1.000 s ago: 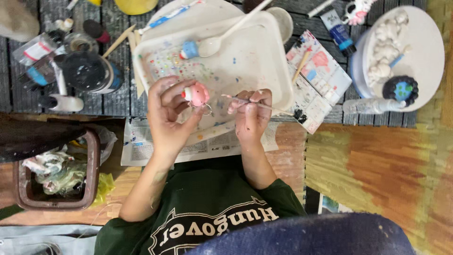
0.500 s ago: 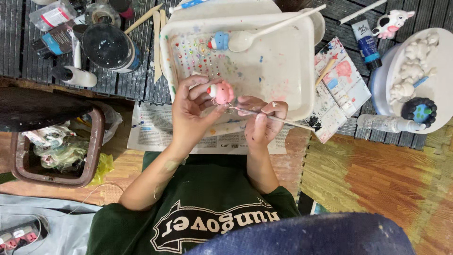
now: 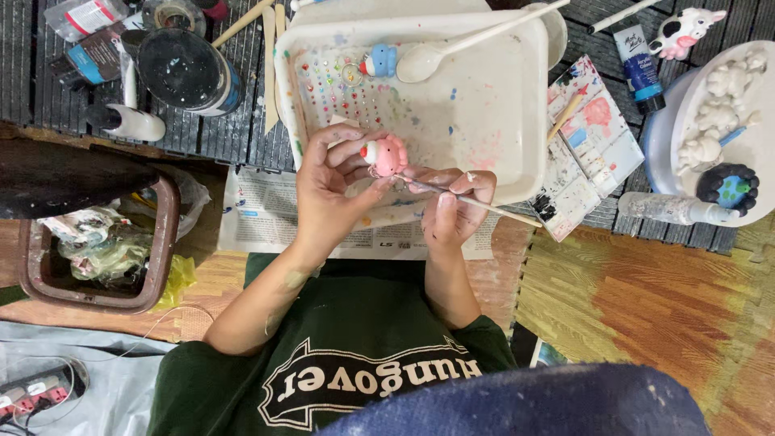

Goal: The person paints a small pink figurine using a fine brush, repeatedly dipping the brush into a black paint container and applying paint to the figurine's surface. The person also wipes the brush on a paper towel and handles a small white cloth during the process.

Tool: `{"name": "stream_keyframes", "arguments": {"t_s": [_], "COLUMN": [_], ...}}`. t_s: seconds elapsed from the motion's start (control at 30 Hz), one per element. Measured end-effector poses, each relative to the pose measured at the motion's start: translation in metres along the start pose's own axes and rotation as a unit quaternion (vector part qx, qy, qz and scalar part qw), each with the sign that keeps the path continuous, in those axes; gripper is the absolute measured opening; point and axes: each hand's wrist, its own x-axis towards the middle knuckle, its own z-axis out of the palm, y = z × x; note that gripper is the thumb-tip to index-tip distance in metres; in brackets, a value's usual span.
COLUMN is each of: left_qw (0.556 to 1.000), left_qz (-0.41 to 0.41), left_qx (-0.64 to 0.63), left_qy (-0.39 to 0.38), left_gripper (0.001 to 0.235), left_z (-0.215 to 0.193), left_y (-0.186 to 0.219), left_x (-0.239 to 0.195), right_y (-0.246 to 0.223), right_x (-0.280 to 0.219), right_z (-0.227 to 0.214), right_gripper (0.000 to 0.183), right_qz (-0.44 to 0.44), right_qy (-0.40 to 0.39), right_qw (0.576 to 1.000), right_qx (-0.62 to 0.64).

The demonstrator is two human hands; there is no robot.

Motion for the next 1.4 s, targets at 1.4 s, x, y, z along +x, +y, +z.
{"name": "stream_keyframes", "arguments": {"t_s": [1.4], "left_qw": [0.999], "left_qz": [0.019], "left_qx": [0.040], "left_qy": [0.031], "left_gripper": [0.062], "left_z": [-0.0018], "left_y": [-0.0029], "left_x": [-0.0043], "right_y": [0.0021], "right_x": [-0.0021], "right_z": [-0.0010], "right_gripper": [0.026], "right_qz": [-0.017], "right_qy": [-0.032], "right_qw": [0.998], "right_qx": [-0.056]}}
